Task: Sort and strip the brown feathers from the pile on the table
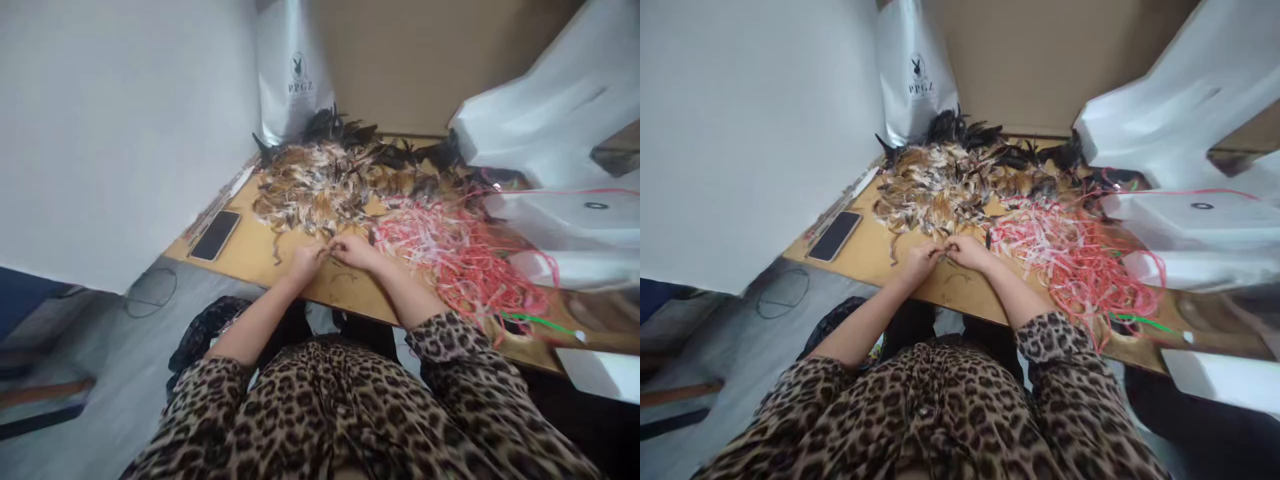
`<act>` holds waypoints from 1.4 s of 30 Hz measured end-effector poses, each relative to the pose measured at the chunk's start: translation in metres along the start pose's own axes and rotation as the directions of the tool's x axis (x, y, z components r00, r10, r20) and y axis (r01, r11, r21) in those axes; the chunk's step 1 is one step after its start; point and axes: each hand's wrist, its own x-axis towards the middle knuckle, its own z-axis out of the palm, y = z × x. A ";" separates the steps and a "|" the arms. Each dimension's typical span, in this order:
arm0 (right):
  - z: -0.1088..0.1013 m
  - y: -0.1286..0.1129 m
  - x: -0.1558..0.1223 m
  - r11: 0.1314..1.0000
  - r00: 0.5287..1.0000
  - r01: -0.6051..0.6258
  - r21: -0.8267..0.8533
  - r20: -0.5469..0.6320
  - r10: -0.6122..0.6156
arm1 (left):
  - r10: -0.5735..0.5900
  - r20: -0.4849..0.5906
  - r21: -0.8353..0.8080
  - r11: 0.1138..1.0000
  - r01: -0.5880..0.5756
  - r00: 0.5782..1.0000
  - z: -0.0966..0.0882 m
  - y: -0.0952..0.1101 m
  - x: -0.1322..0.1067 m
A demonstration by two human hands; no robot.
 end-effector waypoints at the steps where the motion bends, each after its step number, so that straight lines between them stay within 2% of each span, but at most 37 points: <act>1: 0.000 0.001 0.000 1.000 1.000 -0.006 0.007 -0.003 0.006 | -0.008 0.006 0.002 1.000 0.008 1.000 -0.001 0.000 -0.001; 11: 0.003 0.005 0.001 0.995 0.994 -0.091 0.048 -0.060 0.093 | 0.011 -0.004 0.009 1.000 -0.011 1.000 0.003 -0.004 -0.003; 15: 0.005 0.004 0.000 0.995 0.991 -0.087 0.053 -0.100 0.092 | 0.020 -0.019 -0.006 1.000 -0.020 1.000 0.004 -0.005 -0.003; 20: 0.008 0.009 0.001 0.986 0.993 -0.095 0.138 -0.059 0.103 | 0.023 -0.025 -0.019 1.000 -0.024 0.999 0.004 -0.005 -0.003; 26: 0.005 0.007 -0.001 0.886 0.974 -0.209 0.414 0.013 0.224 | -0.005 -0.050 -0.034 0.999 0.003 0.999 0.003 -0.004 -0.004; 29: 0.000 0.001 -0.002 0.832 0.957 -0.262 0.489 0.023 0.288 | 0.004 -0.078 -0.034 0.999 -0.006 0.997 0.001 -0.006 -0.005; 34: -0.005 -0.003 -0.002 0.784 0.936 -0.295 0.547 -0.001 0.353 | 0.000 -0.092 -0.036 0.999 -0.003 0.996 -0.002 -0.007 -0.008; 42: -0.003 0.001 -0.004 0.805 0.940 -0.266 0.530 -0.042 0.338 | 0.017 -0.067 -0.044 0.999 -0.020 0.998 -0.006 -0.005 -0.009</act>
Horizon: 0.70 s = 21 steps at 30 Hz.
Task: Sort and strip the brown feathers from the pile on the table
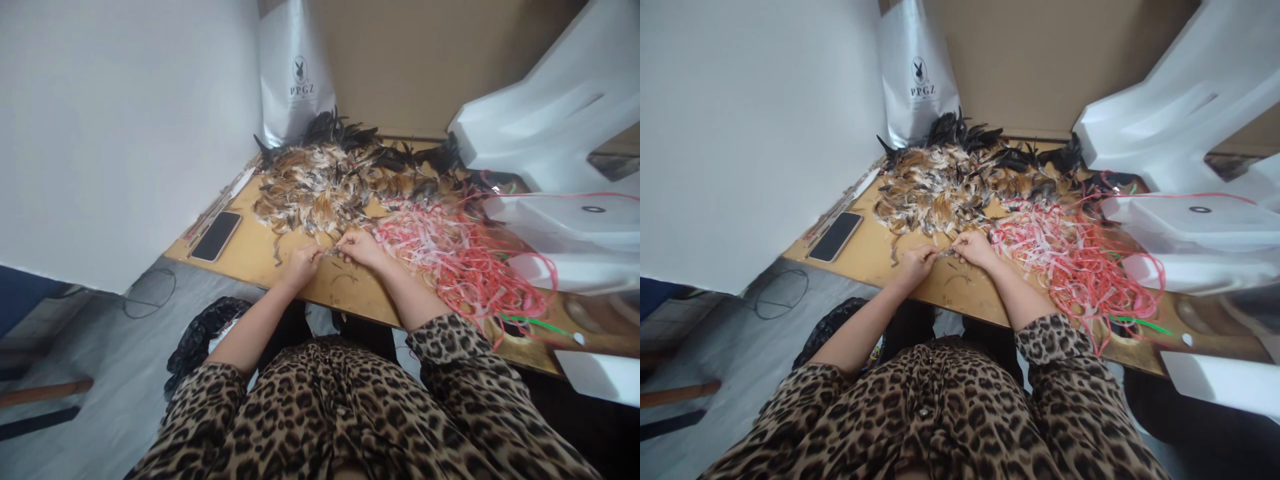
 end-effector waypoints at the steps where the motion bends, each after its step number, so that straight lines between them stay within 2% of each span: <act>1: 0.000 0.000 0.000 1.000 1.000 0.003 -0.002 0.001 -0.003 | -0.005 0.004 -0.006 1.000 0.005 1.000 -0.001 0.000 0.000; 8: 0.002 -0.002 -0.002 0.999 1.000 0.026 -0.048 0.004 -0.026 | -0.062 0.073 -0.070 0.995 0.068 0.995 -0.003 0.000 0.000; 10: 0.002 -0.002 -0.002 0.996 0.998 0.055 -0.074 0.002 -0.055 | -0.154 0.083 -0.100 0.982 0.162 0.985 -0.005 0.002 0.000; 13: 0.002 0.000 -0.003 0.986 0.994 0.107 -0.129 -0.004 -0.109 | -0.338 0.096 -0.161 0.923 0.349 0.936 -0.011 0.007 0.005; 15: 0.002 0.001 -0.003 0.973 0.991 0.132 -0.191 -0.007 -0.136 | -0.384 0.096 -0.171 0.902 0.396 0.918 -0.015 0.011 0.011; 21: 0.003 0.001 -0.003 0.903 0.973 0.197 -0.381 -0.036 -0.228 | -0.382 0.230 -0.013 0.919 0.395 0.895 -0.006 0.021 0.024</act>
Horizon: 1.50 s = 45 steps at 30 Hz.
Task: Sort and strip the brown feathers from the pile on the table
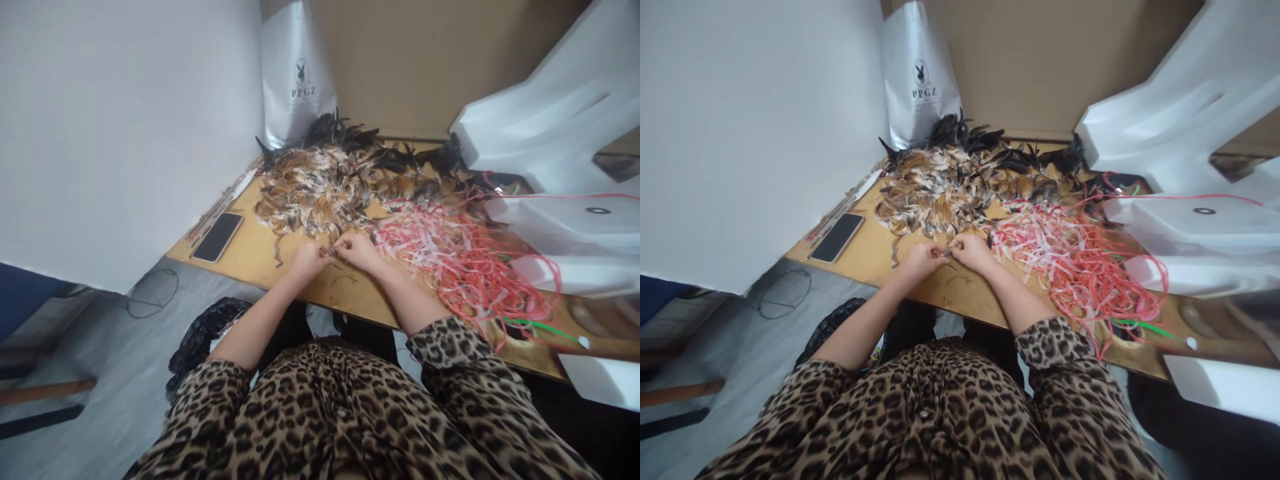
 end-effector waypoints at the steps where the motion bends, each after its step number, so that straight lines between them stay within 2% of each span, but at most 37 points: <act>1: -0.001 -0.001 0.000 1.000 1.000 0.012 -0.029 -0.010 -0.012 | 0.001 0.005 0.012 1.000 -0.001 1.000 0.002 0.001 0.001; 4: -0.005 -0.005 -0.002 0.982 0.997 0.041 -0.183 -0.049 -0.051 | 0.014 -0.020 -0.032 0.999 -0.014 1.000 0.007 0.001 0.002; 7: -0.013 -0.009 -0.004 0.921 0.989 0.009 -0.390 -0.135 -0.067 | -0.001 -0.037 -0.195 0.981 -0.007 0.999 0.008 0.002 0.002; 10: -0.024 -0.005 -0.002 0.913 0.958 -0.047 -0.406 -0.277 -0.075 | -0.136 0.040 -0.457 0.879 0.139 0.990 0.008 0.006 0.003; 12: -0.030 0.002 0.002 0.962 0.917 -0.051 -0.268 -0.395 -0.061 | -0.223 0.129 -0.636 0.729 0.253 0.966 0.008 0.010 0.006; 15: -0.036 0.010 0.009 0.996 0.851 -0.034 0.080 -0.520 0.071 | -0.275 0.188 -0.820 0.484 0.305 0.943 0.008 0.016 0.013; 17: -0.036 0.010 0.011 0.951 0.854 -0.052 0.304 -0.480 0.200 | -0.291 0.190 -0.883 0.366 0.293 0.938 0.009 0.021 0.019; 19: -0.035 0.004 0.011 0.884 0.894 -0.095 0.457 -0.352 0.278 | -0.288 0.180 -0.911 0.311 0.270 0.941 0.013 0.026 0.025; 21: -0.033 -0.002 0.009 0.830 0.925 -0.103 0.548 -0.253 0.282 | -0.264 0.165 -0.923 0.299 0.243 0.950 0.020 0.030 0.032; 24: -0.031 -0.003 0.009 0.807 0.927 -0.062 0.588 -0.266 0.265 | -0.212 0.157 -0.921 0.322 0.220 0.965 0.031 0.033 0.041; 27: -0.033 0.005 0.011 0.823 0.911 -0.054 0.565 -0.310 0.272 | -0.201 0.140 -0.887 0.410 0.213 0.969 0.038 0.034 0.050; 30: -0.037 0.012 0.014 0.836 0.917 -0.047 0.546 -0.308 0.253 | -0.145 0.118 -0.829 0.530 0.178 0.982 0.036 0.036 0.060; 33: -0.042 0.013 0.015 0.842 0.923 -0.048 0.537 -0.298 0.243 | -0.094 0.114 -0.811 0.566 0.147 0.989 0.032 0.038 0.069; 36: -0.045 0.013 0.016 0.846 0.917 -0.067 0.529 -0.301 0.261 | -0.081 0.119 -0.828 0.542 0.143 0.990 0.036 0.040 0.075; 38: -0.043 0.015 0.017 0.818 0.906 -0.086 0.568 -0.298 0.302 | -0.081 0.113 -0.858 0.494 0.138 0.990 0.042 0.038 0.077; 41: -0.034 0.020 0.020 0.704 0.893 -0.084 0.705 -0.260 0.367 | -0.116 0.093 -0.904 0.406 0.132 0.989 0.049 0.031 0.078; 45: -0.022 0.021 0.023 0.538 0.911 -0.050 0.842 -0.182 0.369 | -0.121 0.179 -0.924 0.321 0.209 0.976 0.049 0.022 0.076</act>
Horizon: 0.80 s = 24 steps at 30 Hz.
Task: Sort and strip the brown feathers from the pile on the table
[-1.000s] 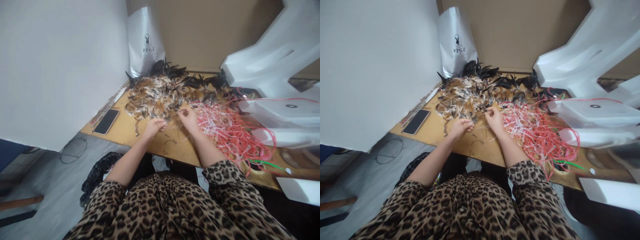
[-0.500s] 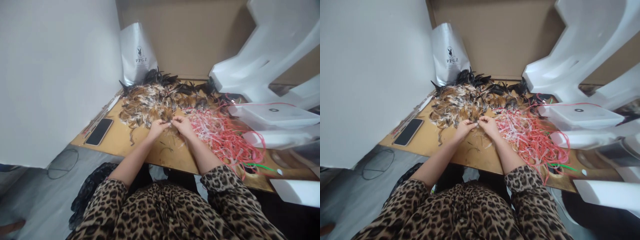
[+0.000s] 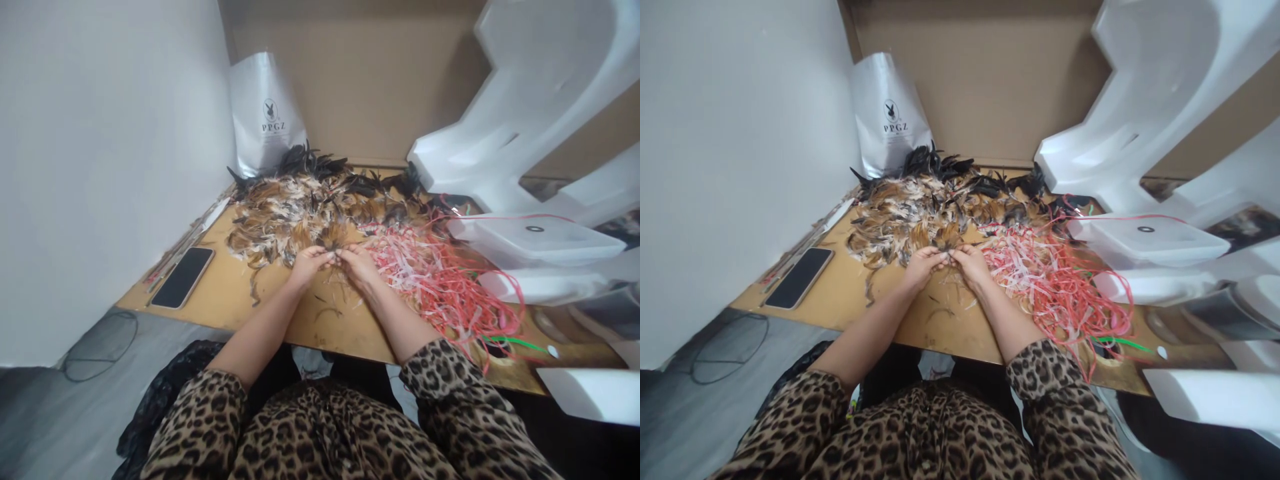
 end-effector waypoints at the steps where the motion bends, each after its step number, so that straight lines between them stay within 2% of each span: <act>1: 0.002 0.001 -0.001 0.999 1.000 -0.017 0.042 0.027 0.016 | -0.018 0.010 -0.023 1.000 0.018 1.000 -0.001 0.001 -0.001; 6: 0.008 -0.001 -0.005 0.993 0.996 -0.033 0.111 0.092 0.023 | -0.027 0.065 -0.056 0.998 0.030 0.998 -0.002 0.005 -0.003; 11: 0.004 0.001 -0.004 0.997 0.996 0.028 0.067 0.079 -0.034 | 0.061 0.113 0.059 0.996 -0.068 0.992 -0.003 0.005 -0.003; 14: 0.002 0.000 -0.006 0.996 0.990 0.068 0.059 0.121 -0.074 | 0.105 0.143 0.112 0.986 -0.122 0.984 -0.004 0.007 -0.004; 17: 0.002 -0.004 -0.008 0.993 0.984 0.034 0.110 0.168 -0.052 | 0.122 0.164 0.106 0.984 -0.141 0.979 -0.005 0.009 -0.006; 21: 0.004 -0.006 -0.011 0.970 0.976 -0.057 0.235 0.217 0.005 | 0.099 0.147 0.027 0.994 -0.104 0.984 -0.004 0.009 -0.009; 24: 0.005 -0.004 -0.010 0.963 0.977 -0.074 0.258 0.210 0.019 | 0.088 0.135 -0.019 0.996 -0.087 0.987 -0.003 0.008 -0.009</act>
